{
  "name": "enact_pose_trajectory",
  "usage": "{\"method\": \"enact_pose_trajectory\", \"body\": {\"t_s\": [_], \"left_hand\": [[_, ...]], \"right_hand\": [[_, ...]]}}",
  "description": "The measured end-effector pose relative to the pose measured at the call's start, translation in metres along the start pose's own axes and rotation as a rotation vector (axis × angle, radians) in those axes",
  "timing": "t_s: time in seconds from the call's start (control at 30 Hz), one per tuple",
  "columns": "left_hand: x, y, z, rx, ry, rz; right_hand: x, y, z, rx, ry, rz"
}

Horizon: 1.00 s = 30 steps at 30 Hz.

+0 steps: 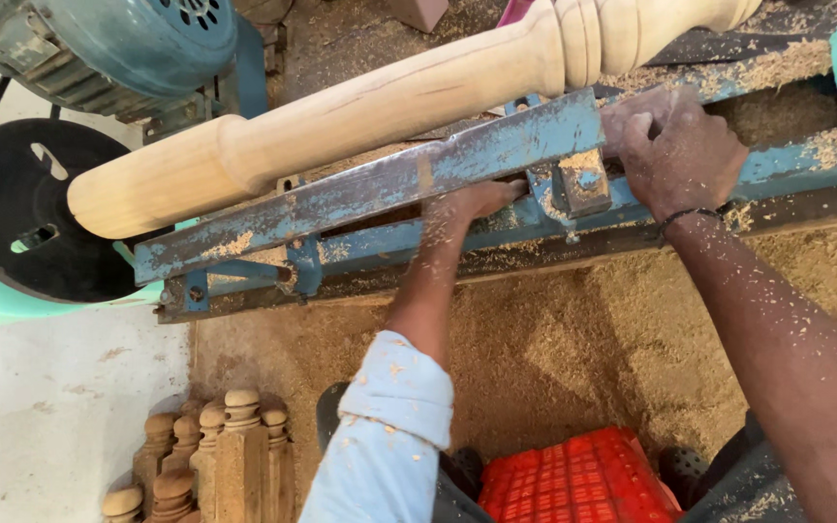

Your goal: The person operates a lathe to shape a wooden spindle, using hands to adjust the piece and clear sawdust from the machine bed.

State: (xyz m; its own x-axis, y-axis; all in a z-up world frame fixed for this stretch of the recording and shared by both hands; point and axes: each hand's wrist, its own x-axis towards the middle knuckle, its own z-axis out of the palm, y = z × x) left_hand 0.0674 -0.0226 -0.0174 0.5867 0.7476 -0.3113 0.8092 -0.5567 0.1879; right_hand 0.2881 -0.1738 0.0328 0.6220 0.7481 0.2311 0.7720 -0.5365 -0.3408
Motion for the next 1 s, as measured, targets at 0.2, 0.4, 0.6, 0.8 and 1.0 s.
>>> {"method": "enact_pose_trajectory", "body": {"t_s": [0.2, 0.4, 0.6, 0.8, 1.0], "left_hand": [[-0.011, 0.021, -0.028, 0.004, -0.105, -0.126], [-0.038, 0.034, -0.046, 0.073, 0.03, -0.212], [-0.039, 0.014, -0.03, -0.067, -0.009, -0.272], [-0.039, -0.028, -0.001, 0.142, 0.55, 0.082], [-0.067, -0.024, -0.009, -0.565, 0.37, -0.304]], "right_hand": [[0.003, 0.0, 0.003, 0.033, -0.126, 0.079], [0.0, -0.003, -0.003, -0.032, -0.027, 0.005], [0.002, -0.007, -0.008, 0.096, -0.105, 0.072], [0.001, -0.003, -0.005, 0.036, -0.053, 0.036], [0.001, 0.002, 0.0, -0.025, 0.042, -0.034]]}}
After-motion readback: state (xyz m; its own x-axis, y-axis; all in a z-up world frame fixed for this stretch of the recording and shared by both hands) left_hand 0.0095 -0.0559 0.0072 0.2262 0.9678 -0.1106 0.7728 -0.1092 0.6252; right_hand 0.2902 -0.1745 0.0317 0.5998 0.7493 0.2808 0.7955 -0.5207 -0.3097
